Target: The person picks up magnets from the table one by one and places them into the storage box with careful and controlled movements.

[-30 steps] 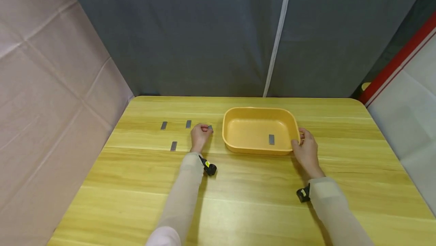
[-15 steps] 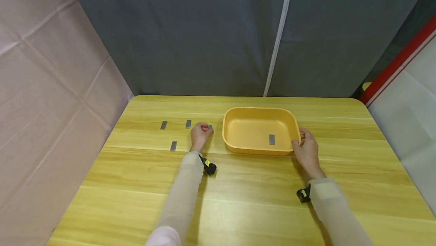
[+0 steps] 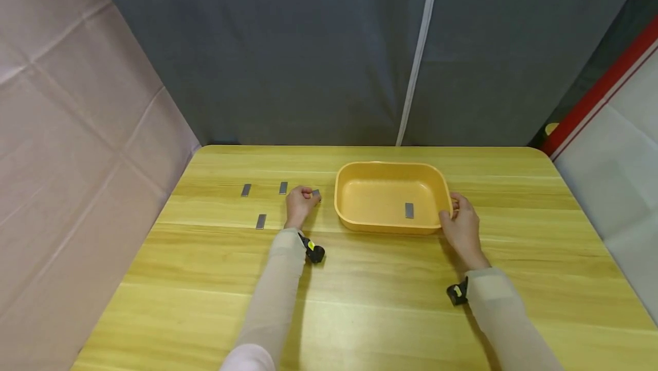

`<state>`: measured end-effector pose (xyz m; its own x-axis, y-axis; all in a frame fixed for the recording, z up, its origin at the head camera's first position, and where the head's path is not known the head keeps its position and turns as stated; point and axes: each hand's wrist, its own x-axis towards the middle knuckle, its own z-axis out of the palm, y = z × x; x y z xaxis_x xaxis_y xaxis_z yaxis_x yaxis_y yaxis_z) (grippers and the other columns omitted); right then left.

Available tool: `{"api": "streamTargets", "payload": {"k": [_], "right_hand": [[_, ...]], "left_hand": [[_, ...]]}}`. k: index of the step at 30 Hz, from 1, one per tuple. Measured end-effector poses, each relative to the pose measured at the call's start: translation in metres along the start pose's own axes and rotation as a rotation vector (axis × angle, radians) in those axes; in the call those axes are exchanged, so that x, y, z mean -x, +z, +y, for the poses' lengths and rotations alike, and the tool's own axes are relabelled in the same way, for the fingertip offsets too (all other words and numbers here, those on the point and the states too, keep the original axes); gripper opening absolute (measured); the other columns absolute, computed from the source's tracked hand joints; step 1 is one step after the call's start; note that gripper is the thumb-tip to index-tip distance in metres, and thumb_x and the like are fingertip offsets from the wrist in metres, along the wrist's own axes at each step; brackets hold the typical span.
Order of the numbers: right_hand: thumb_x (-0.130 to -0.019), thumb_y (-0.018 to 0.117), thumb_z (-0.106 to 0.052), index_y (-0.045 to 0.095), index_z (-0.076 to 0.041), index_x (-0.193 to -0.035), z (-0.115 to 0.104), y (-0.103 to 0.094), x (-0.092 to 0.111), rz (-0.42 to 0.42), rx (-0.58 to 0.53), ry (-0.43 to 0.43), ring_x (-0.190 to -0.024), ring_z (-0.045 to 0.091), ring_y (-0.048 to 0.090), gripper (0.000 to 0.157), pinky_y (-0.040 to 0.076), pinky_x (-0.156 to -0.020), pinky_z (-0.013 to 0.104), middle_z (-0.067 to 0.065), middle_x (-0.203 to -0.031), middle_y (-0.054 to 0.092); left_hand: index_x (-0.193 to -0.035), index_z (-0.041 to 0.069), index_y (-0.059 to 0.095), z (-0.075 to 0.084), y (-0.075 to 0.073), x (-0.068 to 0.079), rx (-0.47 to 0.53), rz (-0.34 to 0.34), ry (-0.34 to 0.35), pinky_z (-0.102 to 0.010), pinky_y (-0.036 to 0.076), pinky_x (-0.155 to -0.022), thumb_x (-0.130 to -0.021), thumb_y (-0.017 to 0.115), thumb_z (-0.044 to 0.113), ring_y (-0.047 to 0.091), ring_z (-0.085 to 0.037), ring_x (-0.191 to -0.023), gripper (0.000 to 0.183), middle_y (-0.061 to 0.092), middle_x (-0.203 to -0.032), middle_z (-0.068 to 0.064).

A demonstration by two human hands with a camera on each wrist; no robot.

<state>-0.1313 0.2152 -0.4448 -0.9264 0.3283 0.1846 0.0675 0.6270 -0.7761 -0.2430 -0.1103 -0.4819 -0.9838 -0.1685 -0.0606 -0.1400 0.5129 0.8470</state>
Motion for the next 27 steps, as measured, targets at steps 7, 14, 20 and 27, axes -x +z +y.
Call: {"api": "streamTargets", "payload": {"k": [7,14,20,27], "right_hand": [[-0.080,0.046,0.002,0.042,0.011,-0.121,0.0006,-0.0001,0.0000,-0.003,-0.006,0.000,-0.077,0.029,0.048,0.042,0.039,-0.061,0.031,0.024,-0.095,0.050],[-0.079,0.046,0.002,0.042,0.011,-0.121,0.0016,0.0004,-0.0007,0.005,0.000,0.000,-0.077,0.028,0.048,0.042,0.038,-0.062,0.029,0.024,-0.095,0.050],[-0.080,0.046,0.002,0.042,0.011,-0.121,0.0023,-0.0001,-0.0007,0.004,-0.003,0.002,-0.077,0.028,0.048,0.042,0.038,-0.060,0.027,0.024,-0.095,0.050],[-0.080,0.046,0.002,0.042,0.011,-0.121,0.0025,0.0001,-0.0010,0.002,-0.002,0.000,-0.077,0.028,0.047,0.042,0.038,-0.062,0.033,0.023,-0.094,0.049]], "left_hand": [[-0.099,-0.002,0.062,0.0118,-0.0060,0.0096,-0.030,-0.026,-0.006,-0.031,0.044,-0.066,-0.076,0.067,0.012,0.051,-0.022,-0.078,0.027,0.056,-0.087,-0.013],[-0.093,0.003,0.064,0.0095,-0.0052,0.0090,0.010,-0.022,0.007,-0.029,0.045,-0.064,-0.074,0.069,0.012,0.052,-0.019,-0.074,0.022,0.056,-0.082,-0.008],[-0.091,0.000,0.064,0.0142,-0.0045,0.0101,-0.051,-0.024,0.002,-0.027,0.042,-0.061,-0.073,0.065,0.006,0.049,-0.019,-0.071,0.019,0.054,-0.079,-0.008],[-0.088,0.000,0.064,0.0153,-0.0033,0.0107,-0.078,-0.029,-0.004,-0.027,0.043,-0.061,-0.073,0.066,0.006,0.051,-0.018,-0.071,0.016,0.056,-0.078,-0.007]]}}
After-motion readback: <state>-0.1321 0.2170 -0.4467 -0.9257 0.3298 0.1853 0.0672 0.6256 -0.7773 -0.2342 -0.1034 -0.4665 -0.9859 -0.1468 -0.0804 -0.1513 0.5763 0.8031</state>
